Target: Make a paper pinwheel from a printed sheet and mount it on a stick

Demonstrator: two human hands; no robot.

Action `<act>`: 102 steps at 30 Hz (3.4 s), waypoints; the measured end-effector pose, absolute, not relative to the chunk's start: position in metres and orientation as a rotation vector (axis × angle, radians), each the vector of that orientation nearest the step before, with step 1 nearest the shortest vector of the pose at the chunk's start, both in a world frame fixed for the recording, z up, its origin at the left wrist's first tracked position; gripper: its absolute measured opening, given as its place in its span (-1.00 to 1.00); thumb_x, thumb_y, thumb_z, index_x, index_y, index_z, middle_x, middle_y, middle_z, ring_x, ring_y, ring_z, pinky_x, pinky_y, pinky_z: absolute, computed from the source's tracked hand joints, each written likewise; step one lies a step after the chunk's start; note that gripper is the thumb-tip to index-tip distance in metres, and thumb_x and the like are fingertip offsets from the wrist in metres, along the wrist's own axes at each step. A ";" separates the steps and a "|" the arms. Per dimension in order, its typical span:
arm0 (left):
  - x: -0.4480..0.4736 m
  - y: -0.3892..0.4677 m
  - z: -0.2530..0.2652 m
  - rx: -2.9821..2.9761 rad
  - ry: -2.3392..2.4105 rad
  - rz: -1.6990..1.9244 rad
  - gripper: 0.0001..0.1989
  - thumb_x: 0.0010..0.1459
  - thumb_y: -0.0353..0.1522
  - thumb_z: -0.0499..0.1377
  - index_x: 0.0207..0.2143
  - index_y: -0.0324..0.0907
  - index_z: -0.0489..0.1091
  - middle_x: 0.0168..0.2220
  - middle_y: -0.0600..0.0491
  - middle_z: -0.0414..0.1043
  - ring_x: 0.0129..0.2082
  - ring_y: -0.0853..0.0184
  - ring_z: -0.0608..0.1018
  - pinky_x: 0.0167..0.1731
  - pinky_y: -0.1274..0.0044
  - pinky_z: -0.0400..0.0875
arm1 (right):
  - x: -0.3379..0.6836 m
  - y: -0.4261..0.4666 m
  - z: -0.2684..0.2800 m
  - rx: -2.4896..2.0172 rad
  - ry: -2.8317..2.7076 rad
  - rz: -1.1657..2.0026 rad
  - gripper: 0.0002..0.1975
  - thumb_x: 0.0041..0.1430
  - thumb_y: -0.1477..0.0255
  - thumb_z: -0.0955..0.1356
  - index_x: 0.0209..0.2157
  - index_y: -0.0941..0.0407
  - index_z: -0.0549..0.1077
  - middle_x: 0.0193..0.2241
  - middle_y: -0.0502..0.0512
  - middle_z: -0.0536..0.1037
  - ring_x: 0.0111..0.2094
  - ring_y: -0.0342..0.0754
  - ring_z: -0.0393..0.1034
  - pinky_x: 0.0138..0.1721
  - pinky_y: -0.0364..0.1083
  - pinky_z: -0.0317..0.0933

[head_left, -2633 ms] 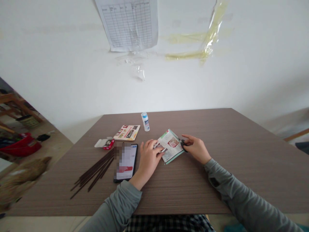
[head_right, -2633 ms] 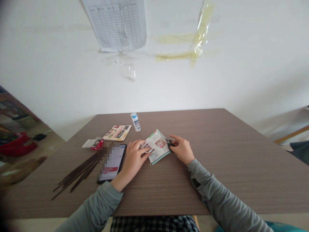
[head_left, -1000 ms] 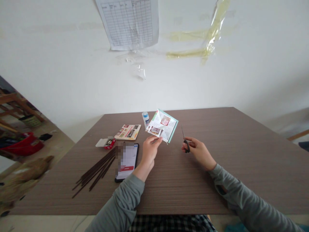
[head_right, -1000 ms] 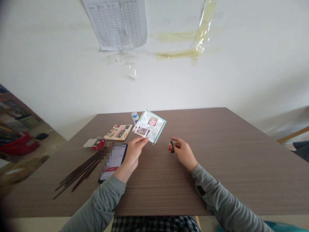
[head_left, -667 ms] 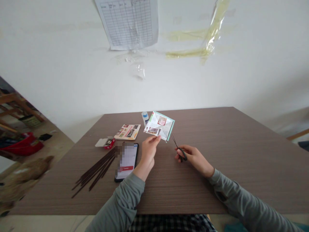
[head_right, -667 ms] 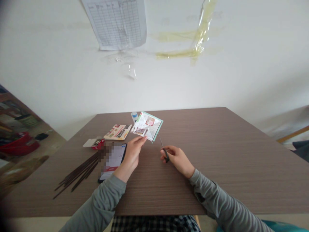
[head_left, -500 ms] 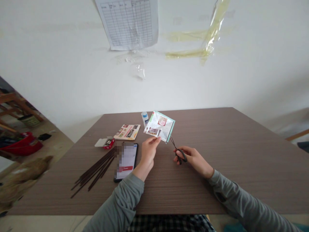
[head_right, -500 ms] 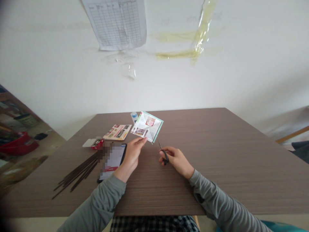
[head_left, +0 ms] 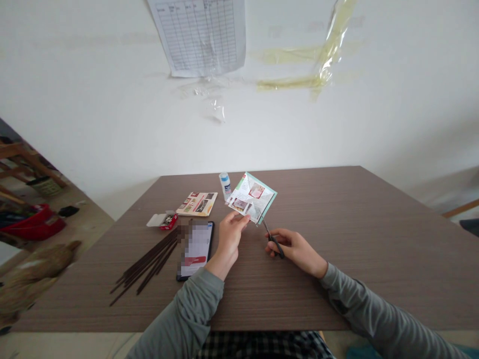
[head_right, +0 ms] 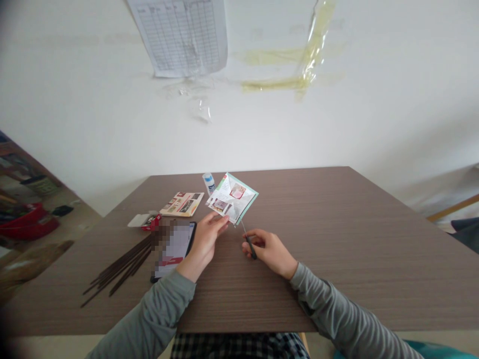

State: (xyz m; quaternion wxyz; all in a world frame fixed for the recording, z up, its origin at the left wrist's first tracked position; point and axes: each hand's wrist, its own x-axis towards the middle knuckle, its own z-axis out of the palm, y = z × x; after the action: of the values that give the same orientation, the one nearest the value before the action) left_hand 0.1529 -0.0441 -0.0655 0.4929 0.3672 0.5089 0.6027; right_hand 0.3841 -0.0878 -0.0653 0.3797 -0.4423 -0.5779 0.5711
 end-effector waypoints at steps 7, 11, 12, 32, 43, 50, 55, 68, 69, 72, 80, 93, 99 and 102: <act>0.154 -0.047 -0.067 0.795 1.100 1.582 -0.44 -0.19 -0.17 0.85 -0.16 -0.10 0.78 -0.26 0.01 0.89 -0.19 0.11 0.89 -0.07 0.37 0.75 | 0.379 -0.087 -0.075 -1.120 -1.562 1.446 -0.22 0.09 -0.30 0.77 0.02 0.04 0.82 -0.29 0.25 0.86 -0.22 0.33 0.81 0.03 0.22 0.73; 0.153 -0.048 -0.067 0.839 1.072 1.592 -0.35 -0.18 -0.08 0.89 -0.12 -0.08 0.77 -0.23 0.01 0.91 -0.17 0.08 0.91 -0.03 0.34 0.76 | 0.378 -0.084 -0.077 -1.109 -1.584 1.469 -0.15 0.12 -0.37 0.75 0.07 0.06 0.78 -0.28 0.23 0.87 -0.21 0.28 0.79 0.06 0.22 0.72; 0.153 -0.048 -0.067 0.848 1.068 1.592 -0.34 -0.17 -0.07 0.89 -0.11 -0.09 0.77 -0.22 0.00 0.91 -0.17 0.07 0.91 -0.03 0.34 0.76 | 0.378 -0.084 -0.077 -1.103 -1.581 1.475 -0.14 0.12 -0.38 0.75 0.07 0.06 0.77 -0.27 0.23 0.87 -0.22 0.26 0.79 0.05 0.22 0.71; 0.156 -0.043 -0.076 0.890 1.064 1.629 -0.38 -0.10 -0.12 0.81 -0.06 -0.04 0.67 -0.13 -0.02 0.91 -0.05 0.02 0.88 0.15 0.24 0.68 | 0.380 -0.085 -0.075 -1.052 -1.554 1.522 -0.20 0.17 -0.32 0.77 0.07 0.05 0.76 -0.21 0.31 0.90 -0.22 0.27 0.80 0.03 0.23 0.70; 0.157 -0.044 -0.074 0.875 1.046 1.642 -0.38 -0.11 -0.13 0.81 -0.06 -0.03 0.66 -0.11 -0.02 0.92 -0.02 0.01 0.90 0.19 0.21 0.72 | 0.379 -0.084 -0.076 -1.063 -1.546 1.536 -0.19 0.13 -0.33 0.77 0.05 0.04 0.76 -0.22 0.30 0.90 -0.24 0.26 0.80 0.03 0.23 0.71; 0.157 -0.045 -0.072 0.873 1.040 1.634 -0.36 -0.11 -0.14 0.81 -0.05 -0.03 0.64 -0.09 -0.02 0.92 0.00 0.01 0.89 0.23 0.21 0.70 | 0.378 -0.086 -0.071 -1.079 -1.543 1.532 -0.20 0.09 -0.33 0.78 0.03 0.02 0.76 -0.23 0.28 0.89 -0.24 0.27 0.80 0.02 0.22 0.72; 0.156 -0.046 -0.071 0.871 1.041 1.618 -0.37 -0.10 -0.15 0.80 -0.05 -0.03 0.64 -0.09 -0.02 0.91 0.00 0.01 0.88 0.25 0.19 0.68 | 0.378 -0.088 -0.066 -1.088 -1.536 1.517 -0.27 0.13 -0.28 0.79 0.01 0.00 0.76 -0.23 0.28 0.90 -0.22 0.30 0.81 0.05 0.24 0.72; 0.158 -0.045 -0.074 0.886 1.045 1.636 -0.38 -0.07 -0.13 0.80 -0.02 -0.04 0.67 -0.07 -0.05 0.92 0.00 0.01 0.89 0.24 0.20 0.71 | 0.376 -0.089 -0.064 -1.093 -1.526 1.523 -0.25 0.09 -0.31 0.78 -0.02 -0.02 0.76 -0.28 0.25 0.86 -0.24 0.31 0.78 0.01 0.25 0.69; 0.158 -0.045 -0.074 0.891 1.042 1.635 -0.37 -0.06 -0.13 0.80 -0.02 -0.04 0.67 -0.07 -0.05 0.92 0.00 0.01 0.89 0.24 0.20 0.71 | 0.376 -0.089 -0.066 -1.087 -1.532 1.522 -0.25 0.10 -0.31 0.78 -0.02 -0.01 0.75 -0.28 0.25 0.86 -0.26 0.29 0.77 0.00 0.24 0.69; 0.158 -0.045 -0.073 0.898 1.038 1.629 -0.36 -0.07 -0.12 0.81 -0.02 -0.04 0.66 -0.08 -0.05 0.91 0.00 0.00 0.89 0.24 0.18 0.72 | 0.376 -0.087 -0.070 -1.068 -1.547 1.515 -0.23 0.13 -0.32 0.76 0.00 0.02 0.74 -0.29 0.25 0.85 -0.29 0.26 0.76 -0.02 0.23 0.68; 0.157 -0.047 -0.070 0.894 1.052 1.611 -0.39 -0.08 -0.15 0.79 -0.03 -0.03 0.66 -0.09 -0.04 0.90 0.01 -0.02 0.88 0.24 0.18 0.69 | 0.375 -0.088 -0.070 -1.073 -1.538 1.513 -0.23 0.12 -0.35 0.77 -0.02 -0.01 0.76 -0.29 0.25 0.87 -0.29 0.27 0.77 -0.05 0.23 0.68; 0.159 -0.046 -0.071 0.861 1.037 1.664 -0.36 -0.08 -0.12 0.78 0.00 -0.02 0.66 -0.10 -0.02 0.89 -0.01 0.02 0.86 0.23 0.21 0.66 | 0.381 -0.085 -0.077 -0.981 -1.559 1.576 -0.09 0.16 -0.46 0.73 0.06 0.06 0.73 -0.26 0.19 0.88 -0.30 0.14 0.75 -0.05 0.16 0.69; 0.156 -0.046 -0.070 0.858 1.052 1.629 -0.37 -0.05 -0.15 0.79 0.01 -0.03 0.66 -0.11 -0.02 0.88 0.05 -0.01 0.88 0.27 0.18 0.68 | 0.379 -0.088 -0.069 -1.043 -1.552 1.551 -0.13 0.12 -0.44 0.75 0.03 0.01 0.74 -0.25 0.24 0.88 -0.28 0.21 0.76 -0.04 0.19 0.69; 0.156 -0.046 -0.070 0.853 1.045 1.638 -0.38 -0.05 -0.17 0.79 0.01 -0.04 0.68 -0.09 -0.02 0.90 0.05 -0.01 0.90 0.27 0.17 0.70 | 0.378 -0.087 -0.070 -1.027 -1.566 1.570 -0.08 0.07 -0.45 0.75 0.03 0.05 0.71 -0.28 0.19 0.87 -0.31 0.18 0.73 -0.04 0.19 0.69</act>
State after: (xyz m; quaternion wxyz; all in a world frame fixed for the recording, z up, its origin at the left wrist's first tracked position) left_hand 0.1555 -0.0464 -0.0702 0.4879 0.3510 0.4300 0.6737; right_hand 0.3781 -0.0865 -0.0697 0.3420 -0.3948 -0.6023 0.6036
